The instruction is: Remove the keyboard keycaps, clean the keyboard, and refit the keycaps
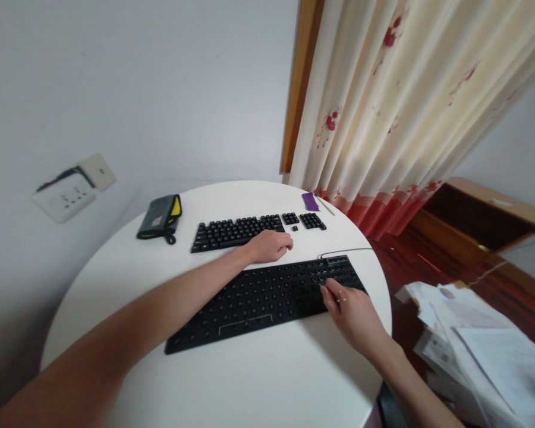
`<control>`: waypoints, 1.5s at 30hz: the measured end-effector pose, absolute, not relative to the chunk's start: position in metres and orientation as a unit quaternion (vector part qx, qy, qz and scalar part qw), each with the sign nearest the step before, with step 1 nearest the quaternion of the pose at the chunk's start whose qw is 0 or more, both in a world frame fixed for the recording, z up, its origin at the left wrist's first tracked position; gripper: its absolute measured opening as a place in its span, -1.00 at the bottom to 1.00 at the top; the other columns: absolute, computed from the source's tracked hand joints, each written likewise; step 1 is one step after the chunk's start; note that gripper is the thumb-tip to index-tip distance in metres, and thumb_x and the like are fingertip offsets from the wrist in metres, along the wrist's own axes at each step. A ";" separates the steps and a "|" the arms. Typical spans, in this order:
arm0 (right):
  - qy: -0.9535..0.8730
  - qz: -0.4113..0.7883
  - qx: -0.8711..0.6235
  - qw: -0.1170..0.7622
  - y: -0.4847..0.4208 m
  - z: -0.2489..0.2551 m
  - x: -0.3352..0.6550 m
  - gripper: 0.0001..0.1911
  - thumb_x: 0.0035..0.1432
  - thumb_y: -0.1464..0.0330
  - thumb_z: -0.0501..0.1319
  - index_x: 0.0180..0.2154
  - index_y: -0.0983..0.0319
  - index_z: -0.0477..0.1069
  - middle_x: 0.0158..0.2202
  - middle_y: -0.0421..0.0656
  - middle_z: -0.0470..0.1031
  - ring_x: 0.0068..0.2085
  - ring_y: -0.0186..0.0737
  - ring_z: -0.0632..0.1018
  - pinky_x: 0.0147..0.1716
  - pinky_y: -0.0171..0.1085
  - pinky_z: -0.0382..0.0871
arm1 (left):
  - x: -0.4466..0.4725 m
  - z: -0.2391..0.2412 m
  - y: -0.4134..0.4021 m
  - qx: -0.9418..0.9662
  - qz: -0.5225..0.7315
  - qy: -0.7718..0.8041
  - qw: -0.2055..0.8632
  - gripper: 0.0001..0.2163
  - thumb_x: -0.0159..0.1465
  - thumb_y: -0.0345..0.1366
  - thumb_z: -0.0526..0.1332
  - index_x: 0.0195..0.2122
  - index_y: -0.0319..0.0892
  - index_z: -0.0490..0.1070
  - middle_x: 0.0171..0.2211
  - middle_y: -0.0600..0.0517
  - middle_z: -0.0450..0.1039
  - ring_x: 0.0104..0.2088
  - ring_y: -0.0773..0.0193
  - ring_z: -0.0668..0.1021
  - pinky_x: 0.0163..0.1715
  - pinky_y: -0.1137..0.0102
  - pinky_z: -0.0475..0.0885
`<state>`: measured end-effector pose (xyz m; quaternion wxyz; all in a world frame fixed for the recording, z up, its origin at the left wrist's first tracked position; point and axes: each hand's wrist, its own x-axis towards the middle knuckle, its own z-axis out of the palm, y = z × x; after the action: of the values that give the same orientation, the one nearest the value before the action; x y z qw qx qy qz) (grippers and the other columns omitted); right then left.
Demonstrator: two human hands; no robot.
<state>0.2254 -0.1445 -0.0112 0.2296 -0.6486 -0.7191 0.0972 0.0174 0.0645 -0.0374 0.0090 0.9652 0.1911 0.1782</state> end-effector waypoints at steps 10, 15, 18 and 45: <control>-0.545 0.384 -0.619 0.414 -0.132 -0.034 0.249 -0.59 0.29 0.03 0.02 -0.40 0.20 0.30 -0.67 -0.26 0.37 -0.70 -0.39 0.27 -0.69 -0.39 0.07 | 0.017 -0.037 0.063 0.966 0.172 0.195 -0.006 -0.79 0.24 -0.44 0.06 -0.26 -0.12 0.48 -0.23 0.07 0.55 -0.27 0.29 0.56 -0.32 0.44 0.37; -0.492 0.427 -0.599 0.466 -0.129 -0.029 0.253 -0.56 0.23 0.01 0.10 -0.45 0.23 0.32 -0.70 -0.22 0.40 -0.73 -0.40 0.29 -0.73 -0.41 0.08 | 0.017 -0.037 0.063 0.964 0.179 0.194 -0.007 -0.79 0.25 -0.44 0.06 -0.26 -0.12 0.48 -0.24 0.08 0.55 -0.26 0.29 0.57 -0.32 0.44 0.38; -0.477 0.416 -0.583 0.510 -0.123 -0.015 0.251 -0.58 0.22 0.03 0.14 -0.45 0.24 0.35 -0.68 -0.21 0.43 -0.73 -0.40 0.30 -0.73 -0.42 0.09 | 0.018 -0.037 0.063 0.961 0.194 0.198 -0.007 -0.79 0.26 -0.45 0.06 -0.24 -0.13 0.48 -0.22 0.07 0.55 -0.24 0.29 0.57 -0.30 0.43 0.40; -0.544 0.361 -0.512 0.558 -0.007 -0.030 0.204 -0.57 0.20 0.08 0.16 -0.21 0.32 0.53 -0.38 -0.03 0.60 -0.37 -0.19 0.59 -0.35 -0.25 0.46 | 0.026 -0.028 0.060 0.926 0.334 0.175 0.028 -0.77 0.39 -0.17 0.13 -0.10 -0.19 0.46 -0.15 -0.07 0.55 -0.12 0.19 0.51 -0.06 0.25 0.34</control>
<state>0.2043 -0.0069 -0.0302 0.5578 -0.5124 -0.5437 0.3615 0.0258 0.0602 -0.0283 0.0281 0.9258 0.1748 0.3338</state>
